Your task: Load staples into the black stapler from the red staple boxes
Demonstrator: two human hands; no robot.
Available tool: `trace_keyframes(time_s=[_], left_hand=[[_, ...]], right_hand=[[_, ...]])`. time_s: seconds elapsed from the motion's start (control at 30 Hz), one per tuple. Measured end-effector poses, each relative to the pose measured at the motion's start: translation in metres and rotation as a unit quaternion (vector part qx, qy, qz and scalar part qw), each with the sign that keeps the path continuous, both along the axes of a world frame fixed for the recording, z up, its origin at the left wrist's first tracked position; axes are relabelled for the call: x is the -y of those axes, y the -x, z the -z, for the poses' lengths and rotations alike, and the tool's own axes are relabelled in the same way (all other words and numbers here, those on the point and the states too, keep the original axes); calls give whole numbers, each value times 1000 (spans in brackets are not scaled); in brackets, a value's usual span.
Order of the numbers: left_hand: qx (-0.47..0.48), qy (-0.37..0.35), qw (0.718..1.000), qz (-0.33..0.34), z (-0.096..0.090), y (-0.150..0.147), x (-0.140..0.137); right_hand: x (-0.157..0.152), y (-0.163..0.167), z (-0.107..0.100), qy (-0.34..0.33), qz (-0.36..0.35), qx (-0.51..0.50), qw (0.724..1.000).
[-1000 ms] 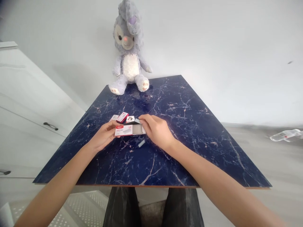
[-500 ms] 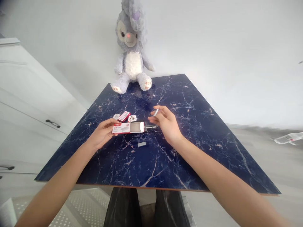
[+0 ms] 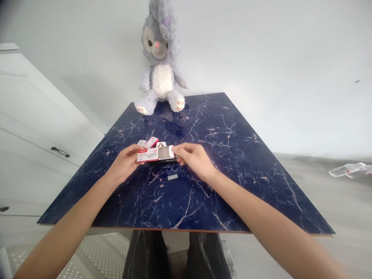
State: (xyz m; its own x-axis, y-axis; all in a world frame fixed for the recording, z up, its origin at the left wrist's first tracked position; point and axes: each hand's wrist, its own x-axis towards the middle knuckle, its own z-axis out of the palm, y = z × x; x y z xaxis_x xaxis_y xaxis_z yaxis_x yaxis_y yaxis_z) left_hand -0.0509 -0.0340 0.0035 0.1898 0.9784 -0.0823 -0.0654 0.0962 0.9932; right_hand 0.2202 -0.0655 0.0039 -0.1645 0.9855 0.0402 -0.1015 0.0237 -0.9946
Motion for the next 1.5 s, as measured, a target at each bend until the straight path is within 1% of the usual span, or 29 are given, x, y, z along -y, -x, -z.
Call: trace_keyframes(time_s=[0.07, 0.17, 0.2, 0.23, 0.27, 0.3, 0.33, 0.37, 0.4, 0.43, 0.47, 0.5, 0.57, 0.63, 0.67, 0.7, 0.77, 0.8, 0.87, 0.93, 0.97, 1.03, 1.13, 1.2, 1.23, 1.3, 1.4, 1.47, 1.5], left_hand=[[-12, -8, 1000, -6, 1, -1, 1], [-8, -28, 999, -36, 0, 0, 0], [0, -35, 998, -45, -1, 1, -1], [6, -42, 998, -52, -2, 2, -2], [10, -48, 997, -57, -3, 3, -3], [11, -53, 997, -60, -3, 3, -3], [8, -57, 996, -62, -4, 3, -4], [4, -59, 996, -62, -4, 4, -4], [-3, -60, 996, -61, -5, 3, -4], [-13, -60, 996, -59, -4, 3, -3], [-24, -60, 996, -58, -4, 3, -3], [-34, -61, 996, -57, -4, 2, -3], [-53, -67, 995, -55, -2, 2, -3], [-67, -77, 994, -46, 0, 1, -2], [-73, -81, 993, -38, 1, 0, -1], [-78, -82, 993, -25, 1, -1, 0], [-86, -85, 993, 9, 2, -3, 3], [-89, -87, 992, 27, 2, -5, 4], [-96, -97, 989, 55, 2, -7, 7], [-102, -105, 987, 70, 2, -8, 9], [-103, -106, 987, 71, 2, -8, 9], [-97, -101, 988, 63, 2, -7, 9], [-93, -99, 989, 50, 2, -5, 8], [-91, -100, 990, 49, 2, -5, 9], [-86, -98, 990, 48, 1, -5, 9], [-61, -81, 994, 44, 0, -5, 8], [0, -46, 999, 24, -3, -3, 6], [37, -34, 999, 9, -6, -1, 5], [49, -33, 998, 5, -7, 0, 4]], right_hand=[[1, 1, 0, 4, 0, 32, 999], [1, -7, -4, -1, 23, 56, 998], [1, -11, -6, -16, 10, 82, 996], [2, -16, -9, -39, -21, 125, 991], [2, -20, -10, -69, -69, 184, 978], [3, -23, -12, -104, -122, 251, 955], [3, -24, -12, -140, -167, 314, 924], [4, -24, -11, -173, -197, 367, 893], [4, -22, -9, -202, -211, 404, 867], [5, -20, -7, -225, -215, 427, 849], [5, -17, -6, -244, -215, 437, 838], [5, -15, -5, -260, -216, 436, 834], [6, -14, -8, -283, -209, 412, 840], [7, -15, -13, -308, -156, 384, 856], [8, -17, -16, -323, -116, 376, 861], [8, -18, -17, -340, -74, 375, 859], [9, -19, -18, -379, -12, 392, 838], [9, -19, -17, -397, 0, 408, 822], [9, -19, -13, -420, -4, 451, 787], [10, -18, -11, -428, -25, 489, 759], [10, -18, -10, -431, -36, 501, 750], [10, -18, -10, -435, -49, 511, 740], [11, -18, -10, -430, -47, 516, 740], [11, -16, -9, -420, -41, 511, 749], [12, -15, -9, -412, -38, 502, 760], [13, -11, -10, -379, -18, 471, 796], [17, -5, -15, -281, 61, 399, 871], [19, -2, -19, -212, 101, 354, 905], [19, -1, -21, -185, 102, 337, 917]])
